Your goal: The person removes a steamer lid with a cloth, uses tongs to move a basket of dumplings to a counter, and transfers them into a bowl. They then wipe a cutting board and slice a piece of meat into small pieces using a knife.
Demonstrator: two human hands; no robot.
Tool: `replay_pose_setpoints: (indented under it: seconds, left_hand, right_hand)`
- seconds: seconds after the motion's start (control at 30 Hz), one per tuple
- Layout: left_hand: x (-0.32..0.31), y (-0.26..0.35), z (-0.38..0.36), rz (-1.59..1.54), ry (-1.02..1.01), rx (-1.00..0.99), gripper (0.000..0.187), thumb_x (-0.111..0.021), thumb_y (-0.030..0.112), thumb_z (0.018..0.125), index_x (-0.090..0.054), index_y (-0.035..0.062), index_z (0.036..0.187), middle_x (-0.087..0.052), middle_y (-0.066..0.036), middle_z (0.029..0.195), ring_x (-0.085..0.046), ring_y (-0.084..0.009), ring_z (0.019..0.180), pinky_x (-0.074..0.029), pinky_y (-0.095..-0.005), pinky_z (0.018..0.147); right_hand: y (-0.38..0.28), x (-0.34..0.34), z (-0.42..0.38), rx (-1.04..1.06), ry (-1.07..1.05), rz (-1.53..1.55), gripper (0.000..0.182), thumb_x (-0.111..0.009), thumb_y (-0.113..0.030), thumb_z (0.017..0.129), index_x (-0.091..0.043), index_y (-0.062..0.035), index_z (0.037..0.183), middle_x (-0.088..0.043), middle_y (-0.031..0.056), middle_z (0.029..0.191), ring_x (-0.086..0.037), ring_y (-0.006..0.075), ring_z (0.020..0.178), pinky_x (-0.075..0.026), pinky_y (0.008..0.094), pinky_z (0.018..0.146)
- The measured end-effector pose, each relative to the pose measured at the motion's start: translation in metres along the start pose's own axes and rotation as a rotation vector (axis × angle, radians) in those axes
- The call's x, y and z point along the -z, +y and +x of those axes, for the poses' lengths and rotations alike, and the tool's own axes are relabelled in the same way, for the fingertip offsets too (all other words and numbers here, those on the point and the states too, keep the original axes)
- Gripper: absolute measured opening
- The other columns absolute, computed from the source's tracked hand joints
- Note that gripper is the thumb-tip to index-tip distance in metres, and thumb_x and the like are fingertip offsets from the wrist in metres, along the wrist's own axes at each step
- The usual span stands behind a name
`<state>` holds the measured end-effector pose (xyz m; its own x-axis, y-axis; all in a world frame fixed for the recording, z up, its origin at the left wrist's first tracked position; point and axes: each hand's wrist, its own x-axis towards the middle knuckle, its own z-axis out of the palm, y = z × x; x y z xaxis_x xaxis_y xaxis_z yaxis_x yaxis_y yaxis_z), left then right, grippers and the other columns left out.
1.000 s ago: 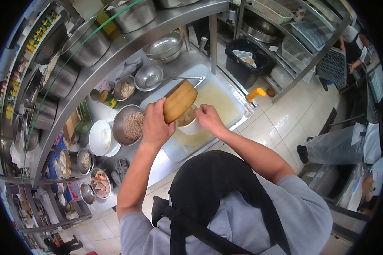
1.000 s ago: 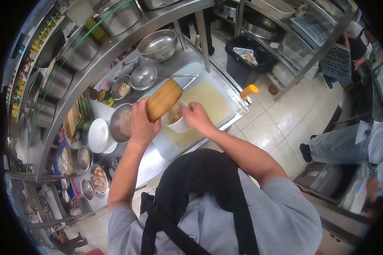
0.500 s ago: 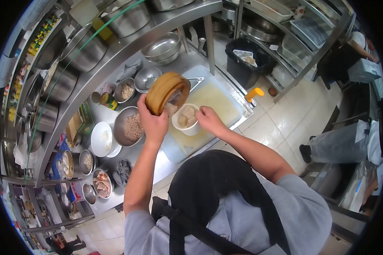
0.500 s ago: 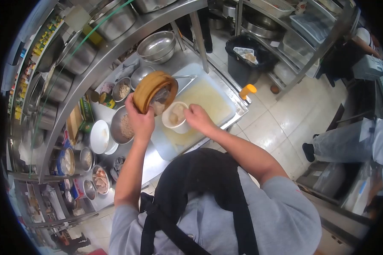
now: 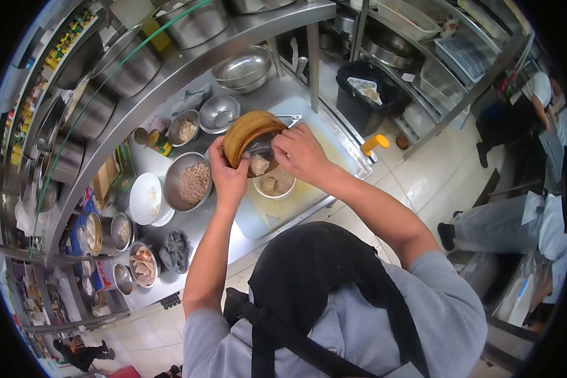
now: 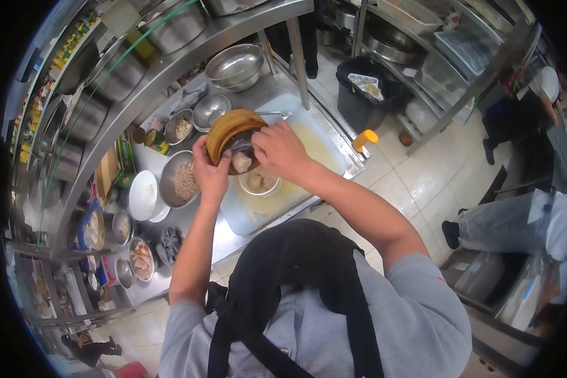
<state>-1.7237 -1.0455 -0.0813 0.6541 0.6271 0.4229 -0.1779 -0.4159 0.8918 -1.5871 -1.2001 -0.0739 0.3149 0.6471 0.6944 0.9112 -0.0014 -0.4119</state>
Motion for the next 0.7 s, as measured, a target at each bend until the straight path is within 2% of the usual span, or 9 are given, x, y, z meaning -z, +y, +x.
replay_pose_setpoints:
  seconds: [0.13,0.4,0.47,0.6,0.67,0.7]
  left_hand:
    - [0.003,-0.011,-0.002,-0.042,0.028,0.018,0.056,-0.072,0.0,0.089,-0.041,0.001,0.135,-0.053,-0.012,0.125,-0.058,-0.0204,0.115,-0.046,-0.0328,0.101]
    - [-0.002,-0.02,0.0,-0.047,0.111,-0.102,0.061,-0.078,0.004,0.087,-0.04,0.0001,0.135,-0.052,-0.013,0.125,-0.056,-0.0219,0.116,-0.046,-0.0339,0.101]
    - [0.001,-0.022,0.004,0.036,0.094,-0.157,0.061,-0.078,0.004,0.086,-0.041,-0.0004,0.135,-0.053,-0.013,0.125,-0.057,-0.0229,0.115,-0.045,-0.0343,0.101]
    - [-0.002,-0.017,0.004,0.021,0.082,-0.12,0.061,-0.078,0.004,0.086,-0.041,-0.0007,0.134,-0.053,-0.014,0.124,-0.057,-0.0232,0.115,-0.045,-0.0341,0.101]
    - [0.0,-0.016,0.007,0.053,0.146,-0.046,0.059,-0.078,0.006,0.088,-0.041,-0.0007,0.134,-0.054,-0.014,0.124,-0.058,-0.0229,0.114,-0.045,-0.0338,0.101]
    - [0.003,-0.016,0.008,0.049,0.15,-0.043,0.059,-0.078,0.006,0.088,-0.041,-0.0007,0.134,-0.054,-0.014,0.124,-0.058,-0.0229,0.114,-0.045,-0.0338,0.101]
  right_hand:
    - [-0.006,-0.002,-0.01,-0.035,-0.039,0.071,0.012,-0.067,-0.005,0.077,-0.056,-0.0074,0.077,-0.058,0.0092,0.077,-0.057,0.0311,0.081,-0.043,0.0411,0.082]
    - [-0.018,-0.002,-0.042,-0.072,-0.13,0.108,0.013,-0.066,-0.005,0.076,-0.053,-0.0069,0.073,-0.057,0.0119,0.074,-0.057,0.0332,0.079,-0.044,0.0403,0.084]
    - [-0.019,-0.004,-0.05,-0.093,-0.137,0.112,0.013,-0.066,-0.005,0.075,-0.054,-0.0069,0.074,-0.057,0.0123,0.075,-0.057,0.0335,0.08,-0.045,0.0404,0.084]
    - [-0.019,-0.005,-0.061,-0.226,-0.16,0.153,0.01,-0.066,-0.007,0.076,-0.056,-0.0053,0.076,-0.061,0.0125,0.078,-0.058,0.0332,0.082,-0.047,0.042,0.081]
    - [-0.017,0.001,-0.063,-0.288,-0.169,0.167,0.01,-0.066,-0.008,0.077,-0.057,-0.0047,0.077,-0.063,0.0124,0.079,-0.059,0.0327,0.083,-0.047,0.0417,0.08]
    - [-0.012,0.005,-0.062,-0.393,-0.047,0.205,0.011,-0.066,-0.011,0.079,-0.058,-0.0045,0.078,-0.062,0.0123,0.078,-0.059,0.0328,0.08,-0.048,0.0418,0.079]
